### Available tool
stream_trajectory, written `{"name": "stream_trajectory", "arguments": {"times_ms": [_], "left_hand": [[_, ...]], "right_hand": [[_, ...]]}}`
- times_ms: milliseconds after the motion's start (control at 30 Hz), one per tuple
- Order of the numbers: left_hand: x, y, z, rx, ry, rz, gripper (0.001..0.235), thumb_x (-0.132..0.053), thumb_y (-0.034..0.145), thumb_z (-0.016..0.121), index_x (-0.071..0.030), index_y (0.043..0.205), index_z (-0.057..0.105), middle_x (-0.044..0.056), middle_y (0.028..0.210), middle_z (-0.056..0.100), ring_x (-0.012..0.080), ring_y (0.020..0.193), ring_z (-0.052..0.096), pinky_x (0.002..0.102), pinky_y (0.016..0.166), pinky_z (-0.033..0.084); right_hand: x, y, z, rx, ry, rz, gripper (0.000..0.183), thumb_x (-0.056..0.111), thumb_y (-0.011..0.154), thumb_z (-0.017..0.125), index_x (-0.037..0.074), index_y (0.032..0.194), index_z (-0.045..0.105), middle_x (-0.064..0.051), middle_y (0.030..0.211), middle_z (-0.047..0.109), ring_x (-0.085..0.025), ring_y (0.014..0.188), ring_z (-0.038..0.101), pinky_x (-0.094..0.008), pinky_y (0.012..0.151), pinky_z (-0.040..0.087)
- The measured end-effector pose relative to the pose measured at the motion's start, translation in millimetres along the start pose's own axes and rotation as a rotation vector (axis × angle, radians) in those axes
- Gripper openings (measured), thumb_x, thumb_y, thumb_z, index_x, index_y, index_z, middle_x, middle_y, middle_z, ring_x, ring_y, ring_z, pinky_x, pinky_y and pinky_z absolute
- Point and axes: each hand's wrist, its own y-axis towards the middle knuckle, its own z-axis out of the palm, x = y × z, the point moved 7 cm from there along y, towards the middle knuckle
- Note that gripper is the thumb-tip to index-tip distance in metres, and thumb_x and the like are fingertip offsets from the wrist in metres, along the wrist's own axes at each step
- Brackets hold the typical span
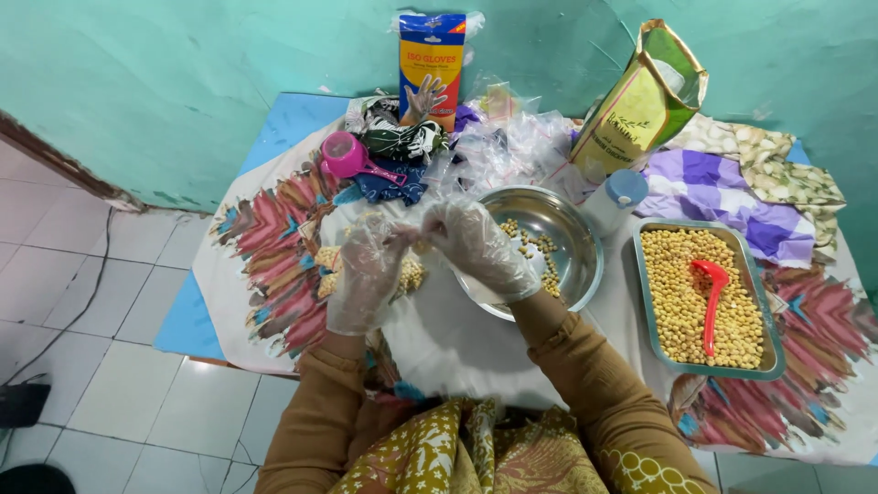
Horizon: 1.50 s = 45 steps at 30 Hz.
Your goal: The person sits on the floor and sorts small yellow legumes by hand from a metal bowl into small plastic bags. They repeatedly pick handfuls, separate them, and place the sorted portions into bags on the table. A larger container of legumes and a red scoop are also present.
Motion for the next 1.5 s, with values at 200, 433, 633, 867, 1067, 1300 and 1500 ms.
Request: {"name": "stream_trajectory", "arguments": {"times_ms": [200, 433, 633, 867, 1067, 1300, 1500], "left_hand": [[-48.8, 10.6, -47.4, 0.073, 0.307, 0.220, 0.014, -0.013, 0.096, 0.064, -0.008, 0.101, 0.076, 0.024, 0.103, 0.070, 0.0478, 0.103, 0.065, 0.056, 0.083, 0.056], [-8.3, 10.9, -86.3, -0.045, 0.465, 0.209, 0.012, -0.010, 0.096, 0.069, -0.011, 0.106, 0.074, 0.017, 0.113, 0.073, 0.0380, 0.115, 0.065, 0.050, 0.094, 0.056], [12.3, 7.0, -85.3, -0.017, 0.542, 0.078, 0.013, -0.017, 0.094, 0.068, -0.009, 0.103, 0.075, 0.019, 0.110, 0.074, 0.0425, 0.110, 0.066, 0.054, 0.089, 0.058], [21.2, 25.5, -83.6, 0.037, 0.727, -0.264, 0.026, -0.033, 0.087, 0.060, -0.031, 0.104, 0.079, 0.014, 0.096, 0.076, 0.0415, 0.102, 0.068, 0.055, 0.092, 0.058], [38.4, 67.0, -39.9, 0.055, 0.695, 0.076, 0.018, -0.030, 0.088, 0.067, -0.032, 0.104, 0.076, 0.005, 0.098, 0.075, 0.0307, 0.104, 0.069, 0.045, 0.088, 0.060], [57.0, 134.9, 71.1, 0.137, 0.725, 0.163, 0.023, -0.037, 0.089, 0.067, -0.039, 0.111, 0.073, -0.002, 0.103, 0.073, 0.0228, 0.108, 0.068, 0.040, 0.093, 0.058], [80.6, 163.9, 198.3, 0.259, 0.631, 0.322, 0.041, -0.040, 0.082, 0.067, -0.031, 0.122, 0.069, 0.003, 0.117, 0.070, 0.0230, 0.121, 0.064, 0.039, 0.100, 0.056]], "right_hand": [[-13.5, 28.8, 82.9, -0.126, -0.147, -0.178, 0.013, 0.022, 0.080, 0.079, 0.013, 0.079, 0.070, -0.015, 0.068, 0.067, -0.037, 0.072, 0.072, -0.046, 0.063, 0.057], [-28.8, 63.7, 186.6, -0.083, -0.173, -0.368, 0.021, 0.027, 0.089, 0.067, 0.011, 0.077, 0.072, -0.015, 0.068, 0.070, -0.038, 0.075, 0.073, -0.049, 0.065, 0.056], [-37.7, 61.3, 219.5, -0.039, -0.280, -0.656, 0.023, 0.027, 0.088, 0.058, 0.008, 0.082, 0.069, -0.016, 0.069, 0.069, -0.039, 0.074, 0.069, -0.051, 0.066, 0.054], [-0.6, 63.7, 161.6, -0.014, -0.341, -0.665, 0.017, 0.022, 0.080, 0.062, 0.006, 0.084, 0.067, -0.018, 0.068, 0.066, -0.040, 0.072, 0.068, -0.053, 0.065, 0.054], [7.4, 70.8, 81.3, -0.036, -0.315, -0.424, 0.014, 0.017, 0.078, 0.068, 0.003, 0.081, 0.070, -0.020, 0.066, 0.067, -0.040, 0.074, 0.071, -0.053, 0.064, 0.057], [-93.9, 86.9, 9.4, 0.032, -0.337, 0.035, 0.010, 0.030, 0.076, 0.074, 0.032, 0.086, 0.075, 0.008, 0.077, 0.072, -0.015, 0.088, 0.075, -0.031, 0.076, 0.060], [-195.6, 72.1, -64.8, -0.169, -0.418, 0.368, 0.031, 0.029, 0.079, 0.076, 0.021, 0.109, 0.072, -0.005, 0.099, 0.074, -0.029, 0.105, 0.072, -0.046, 0.084, 0.062]]}}
